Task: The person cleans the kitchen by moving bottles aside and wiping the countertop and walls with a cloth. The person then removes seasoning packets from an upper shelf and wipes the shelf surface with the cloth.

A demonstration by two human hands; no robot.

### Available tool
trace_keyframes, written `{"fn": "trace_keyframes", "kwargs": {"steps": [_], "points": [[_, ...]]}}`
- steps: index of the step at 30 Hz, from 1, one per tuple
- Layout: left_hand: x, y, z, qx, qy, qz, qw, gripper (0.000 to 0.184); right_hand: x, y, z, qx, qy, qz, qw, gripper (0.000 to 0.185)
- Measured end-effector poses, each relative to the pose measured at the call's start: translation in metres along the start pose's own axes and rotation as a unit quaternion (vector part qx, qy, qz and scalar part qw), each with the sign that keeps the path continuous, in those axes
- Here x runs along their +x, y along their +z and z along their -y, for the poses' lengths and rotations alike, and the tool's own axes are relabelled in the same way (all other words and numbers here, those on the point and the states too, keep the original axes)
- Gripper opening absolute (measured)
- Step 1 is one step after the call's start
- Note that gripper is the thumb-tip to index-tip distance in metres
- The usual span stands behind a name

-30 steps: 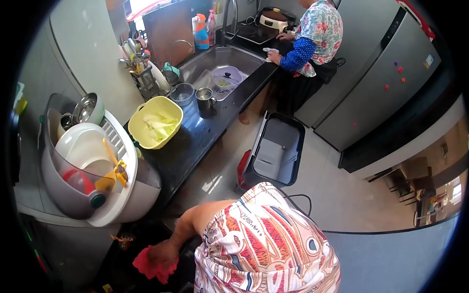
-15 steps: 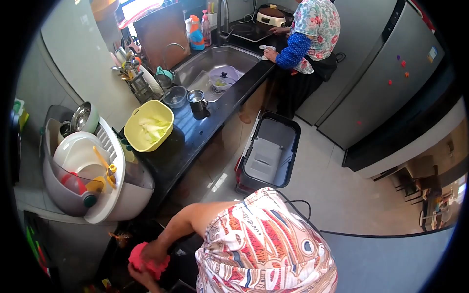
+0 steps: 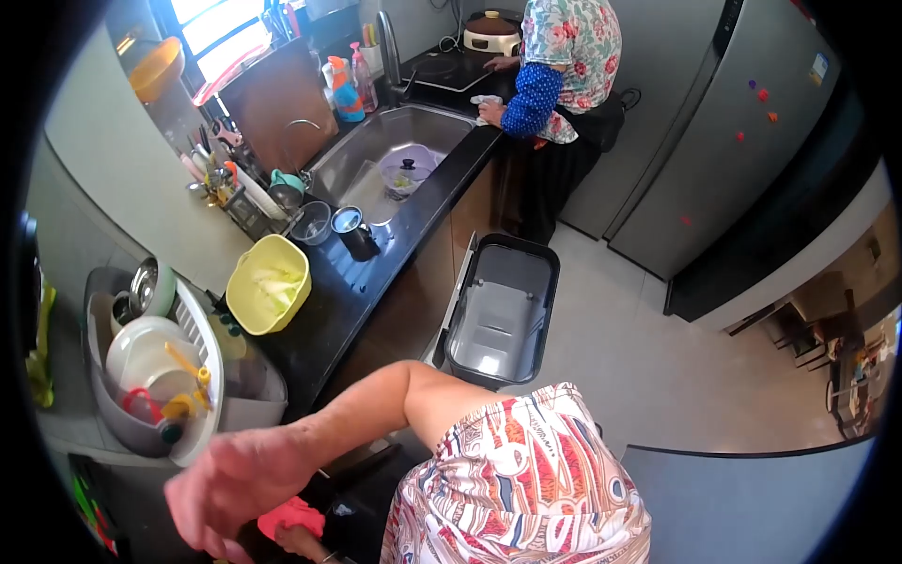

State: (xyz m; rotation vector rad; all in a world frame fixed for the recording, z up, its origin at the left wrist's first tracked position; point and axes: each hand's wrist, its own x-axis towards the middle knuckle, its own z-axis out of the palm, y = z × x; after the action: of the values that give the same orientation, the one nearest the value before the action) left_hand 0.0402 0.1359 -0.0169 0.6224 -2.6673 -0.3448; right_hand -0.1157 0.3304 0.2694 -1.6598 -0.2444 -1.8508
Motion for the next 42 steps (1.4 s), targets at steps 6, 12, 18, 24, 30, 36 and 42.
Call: {"fn": "trace_keyframes", "kwargs": {"steps": [6, 12, 18, 24, 30, 36, 42], "points": [[0.014, 0.011, -0.06, -0.028, 0.041, 0.058, 0.997, 0.033, 0.019, 0.008, 0.04, -0.041, -0.127, 0.018, 0.991, 0.093], [0.016, 0.008, -0.108, -0.02, 0.057, 0.095, 0.994, 0.029, 0.012, -0.003, 0.063, -0.076, -0.11, 0.006, 0.991, 0.086], [0.012, 0.008, -0.112, -0.014, 0.057, 0.112, 0.992, 0.025, 0.009, -0.007, 0.075, -0.106, -0.101, -0.003, 0.989, 0.08], [0.001, -0.004, -0.106, 0.011, 0.05, 0.115, 0.992, 0.021, 0.021, 0.004, 0.069, -0.139, -0.1, 0.007, 0.985, 0.074], [-0.011, -0.019, -0.102, 0.052, 0.022, 0.113, 0.992, 0.017, 0.033, 0.012, 0.054, -0.16, -0.088, 0.021, 0.983, 0.068], [-0.014, -0.036, -0.11, 0.096, -0.01, 0.113, 0.989, 0.013, 0.039, 0.017, 0.044, -0.17, -0.087, 0.029, 0.981, 0.062], [0.021, -0.088, -0.202, 0.46, -0.137, 0.08, 0.874, 0.01, 0.05, 0.017, 0.04, -0.176, -0.093, 0.037, 0.979, 0.056]]}}
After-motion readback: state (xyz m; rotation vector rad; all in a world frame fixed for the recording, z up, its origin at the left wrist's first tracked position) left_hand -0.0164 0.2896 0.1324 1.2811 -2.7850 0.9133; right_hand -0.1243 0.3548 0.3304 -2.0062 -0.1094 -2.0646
